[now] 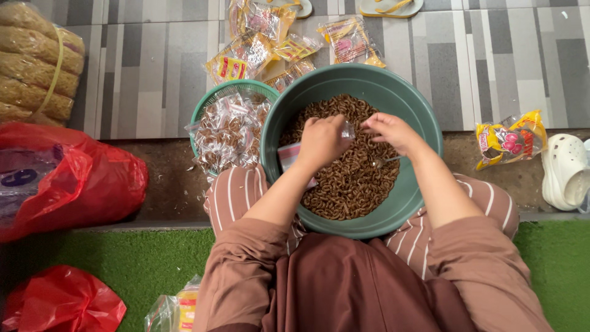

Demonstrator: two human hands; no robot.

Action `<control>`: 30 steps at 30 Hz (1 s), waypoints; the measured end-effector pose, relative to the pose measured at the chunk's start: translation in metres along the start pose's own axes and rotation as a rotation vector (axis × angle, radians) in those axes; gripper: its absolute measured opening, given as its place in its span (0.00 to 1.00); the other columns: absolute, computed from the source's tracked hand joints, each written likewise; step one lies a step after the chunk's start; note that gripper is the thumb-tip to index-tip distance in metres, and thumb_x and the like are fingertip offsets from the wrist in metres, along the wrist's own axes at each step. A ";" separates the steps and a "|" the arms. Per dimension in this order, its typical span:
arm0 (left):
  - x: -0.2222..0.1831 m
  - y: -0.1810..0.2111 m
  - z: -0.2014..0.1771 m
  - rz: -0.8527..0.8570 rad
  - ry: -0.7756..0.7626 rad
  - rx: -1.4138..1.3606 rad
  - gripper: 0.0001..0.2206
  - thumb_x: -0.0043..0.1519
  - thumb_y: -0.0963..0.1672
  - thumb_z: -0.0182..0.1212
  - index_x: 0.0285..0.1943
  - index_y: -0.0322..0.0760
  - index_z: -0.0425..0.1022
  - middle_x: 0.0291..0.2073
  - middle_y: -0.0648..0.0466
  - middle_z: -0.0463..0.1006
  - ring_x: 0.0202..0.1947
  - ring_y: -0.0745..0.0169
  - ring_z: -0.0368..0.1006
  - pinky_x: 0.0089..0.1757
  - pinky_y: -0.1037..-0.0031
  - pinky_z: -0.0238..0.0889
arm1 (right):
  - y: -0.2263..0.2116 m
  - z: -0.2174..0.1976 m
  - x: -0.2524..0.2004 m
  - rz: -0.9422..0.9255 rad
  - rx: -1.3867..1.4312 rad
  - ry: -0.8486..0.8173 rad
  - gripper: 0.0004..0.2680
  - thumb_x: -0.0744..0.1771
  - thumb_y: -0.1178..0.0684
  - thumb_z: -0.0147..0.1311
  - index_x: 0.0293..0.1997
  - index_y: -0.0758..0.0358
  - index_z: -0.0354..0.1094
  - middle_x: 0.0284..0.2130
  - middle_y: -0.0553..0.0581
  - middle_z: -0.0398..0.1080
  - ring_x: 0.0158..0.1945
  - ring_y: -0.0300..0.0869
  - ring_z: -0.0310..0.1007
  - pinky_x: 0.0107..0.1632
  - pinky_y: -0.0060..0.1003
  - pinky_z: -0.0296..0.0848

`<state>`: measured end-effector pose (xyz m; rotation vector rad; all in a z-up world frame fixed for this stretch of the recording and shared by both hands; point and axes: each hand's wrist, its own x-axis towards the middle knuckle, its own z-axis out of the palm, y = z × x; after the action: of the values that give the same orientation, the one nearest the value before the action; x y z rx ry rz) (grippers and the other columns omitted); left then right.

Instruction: The person scoops brown snack pieces from a large green basin into small clear plastic bags using a metal spoon, then seals each bag and places it into a green basket. The process is repeated continuously throughout the clip.

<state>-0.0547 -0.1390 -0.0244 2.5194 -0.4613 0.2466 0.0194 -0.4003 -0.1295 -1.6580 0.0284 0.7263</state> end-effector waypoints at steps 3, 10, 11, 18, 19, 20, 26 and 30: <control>0.001 -0.004 -0.011 -0.002 0.019 -0.058 0.20 0.50 0.50 0.73 0.46 0.39 0.73 0.34 0.51 0.78 0.42 0.49 0.77 0.50 0.55 0.61 | 0.030 -0.005 0.008 0.135 -0.931 0.131 0.14 0.69 0.45 0.54 0.61 0.54 0.71 0.55 0.56 0.73 0.58 0.50 0.73 0.61 0.47 0.70; 0.007 -0.006 -0.024 -0.001 0.069 -0.055 0.19 0.52 0.50 0.72 0.46 0.39 0.74 0.35 0.51 0.78 0.42 0.47 0.76 0.54 0.51 0.60 | 0.108 0.000 0.006 0.520 -1.702 -0.062 0.09 0.68 0.58 0.53 0.51 0.56 0.77 0.51 0.57 0.76 0.57 0.54 0.73 0.66 0.57 0.58; 0.008 -0.006 -0.024 -0.002 0.065 -0.058 0.19 0.53 0.51 0.72 0.46 0.39 0.74 0.35 0.51 0.78 0.42 0.47 0.76 0.54 0.51 0.60 | 0.110 0.001 0.009 0.595 -1.722 -0.139 0.09 0.68 0.58 0.53 0.49 0.57 0.80 0.48 0.56 0.79 0.55 0.53 0.76 0.69 0.56 0.58; 0.008 -0.005 -0.029 -0.003 0.090 -0.067 0.19 0.54 0.50 0.71 0.47 0.38 0.73 0.35 0.50 0.78 0.42 0.46 0.75 0.55 0.49 0.59 | 0.068 0.002 0.011 0.363 -1.691 0.206 0.10 0.68 0.56 0.50 0.46 0.58 0.81 0.43 0.56 0.80 0.44 0.48 0.79 0.43 0.44 0.75; 0.008 -0.005 -0.030 -0.006 0.093 -0.071 0.19 0.54 0.50 0.71 0.48 0.38 0.73 0.36 0.49 0.78 0.42 0.45 0.75 0.55 0.49 0.59 | 0.058 0.005 0.007 0.319 -1.712 0.210 0.10 0.68 0.56 0.50 0.46 0.56 0.81 0.43 0.54 0.79 0.44 0.47 0.78 0.44 0.43 0.72; 0.007 -0.005 -0.032 -0.015 0.083 -0.071 0.19 0.54 0.49 0.71 0.48 0.38 0.73 0.35 0.50 0.78 0.42 0.45 0.75 0.55 0.49 0.59 | 0.050 0.010 0.002 0.275 -1.733 0.215 0.10 0.68 0.56 0.50 0.46 0.55 0.81 0.42 0.52 0.79 0.44 0.46 0.78 0.45 0.42 0.70; 0.007 -0.002 -0.038 -0.030 0.065 -0.080 0.18 0.54 0.49 0.72 0.48 0.38 0.73 0.35 0.49 0.78 0.42 0.46 0.75 0.56 0.49 0.57 | 0.052 0.062 -0.012 -0.025 -1.694 0.084 0.14 0.69 0.56 0.46 0.54 0.38 0.76 0.42 0.50 0.77 0.47 0.44 0.77 0.51 0.44 0.65; 0.005 -0.004 -0.038 -0.037 0.054 -0.077 0.18 0.55 0.48 0.72 0.48 0.39 0.73 0.35 0.50 0.77 0.43 0.46 0.75 0.56 0.50 0.57 | 0.074 0.081 -0.015 -0.170 -1.417 -0.023 0.14 0.67 0.59 0.49 0.52 0.41 0.78 0.47 0.50 0.77 0.51 0.45 0.76 0.53 0.46 0.66</control>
<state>-0.0515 -0.1163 0.0068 2.4379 -0.3948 0.2767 -0.0586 -0.3511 -0.1905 -2.9212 -0.8002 0.6375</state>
